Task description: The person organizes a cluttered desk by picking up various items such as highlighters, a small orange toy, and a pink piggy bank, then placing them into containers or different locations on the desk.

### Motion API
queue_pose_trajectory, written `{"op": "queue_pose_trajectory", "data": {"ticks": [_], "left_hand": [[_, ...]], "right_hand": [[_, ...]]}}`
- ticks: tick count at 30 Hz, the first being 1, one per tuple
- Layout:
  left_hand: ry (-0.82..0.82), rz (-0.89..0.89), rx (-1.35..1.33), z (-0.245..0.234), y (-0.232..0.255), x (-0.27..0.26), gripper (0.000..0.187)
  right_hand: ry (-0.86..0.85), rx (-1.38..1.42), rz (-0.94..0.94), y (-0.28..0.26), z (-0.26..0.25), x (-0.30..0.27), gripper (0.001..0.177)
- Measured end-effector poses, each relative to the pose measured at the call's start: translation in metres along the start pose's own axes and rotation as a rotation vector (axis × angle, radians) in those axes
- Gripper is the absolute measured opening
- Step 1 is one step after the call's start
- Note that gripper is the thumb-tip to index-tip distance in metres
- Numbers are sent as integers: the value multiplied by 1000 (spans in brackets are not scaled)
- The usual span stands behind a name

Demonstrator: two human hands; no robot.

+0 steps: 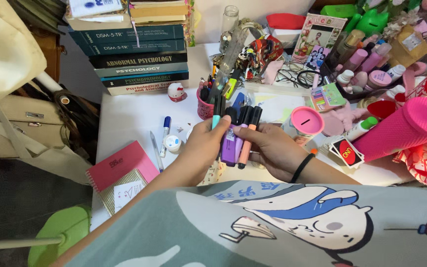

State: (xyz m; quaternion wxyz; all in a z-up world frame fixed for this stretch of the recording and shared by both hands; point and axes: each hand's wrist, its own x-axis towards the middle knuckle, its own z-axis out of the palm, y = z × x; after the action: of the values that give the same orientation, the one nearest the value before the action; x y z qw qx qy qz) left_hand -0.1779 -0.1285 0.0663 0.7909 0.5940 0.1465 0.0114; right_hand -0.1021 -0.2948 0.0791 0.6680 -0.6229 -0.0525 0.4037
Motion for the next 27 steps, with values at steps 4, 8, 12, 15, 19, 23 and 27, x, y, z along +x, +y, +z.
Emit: {"op": "queue_pose_trajectory", "data": {"ticks": [4, 8, 12, 15, 19, 23, 27], "left_hand": [[4, -81, -40, 4, 5, -7, 46], [-11, -96, -80, 7, 7, -9, 50], [-35, -70, -252, 8, 6, -9, 58], [155, 71, 15, 11, 5, -11, 61], [155, 365, 147, 19, 5, -11, 55], [-15, 138, -11, 24, 1, -14, 56], [13, -85, -29, 20, -2, -18, 54]], "right_hand": [[62, -58, -12, 1, -4, -3, 25], [85, -90, -22, 1, -3, -8, 25], [40, -73, -82, 0, -2, -13, 24], [47, -38, -52, -1, -4, -15, 24], [74, -20, -55, 4, -7, -15, 24], [100, 43, -71, 7, -10, -11, 24], [67, 112, -40, 7, -11, -9, 26]]}}
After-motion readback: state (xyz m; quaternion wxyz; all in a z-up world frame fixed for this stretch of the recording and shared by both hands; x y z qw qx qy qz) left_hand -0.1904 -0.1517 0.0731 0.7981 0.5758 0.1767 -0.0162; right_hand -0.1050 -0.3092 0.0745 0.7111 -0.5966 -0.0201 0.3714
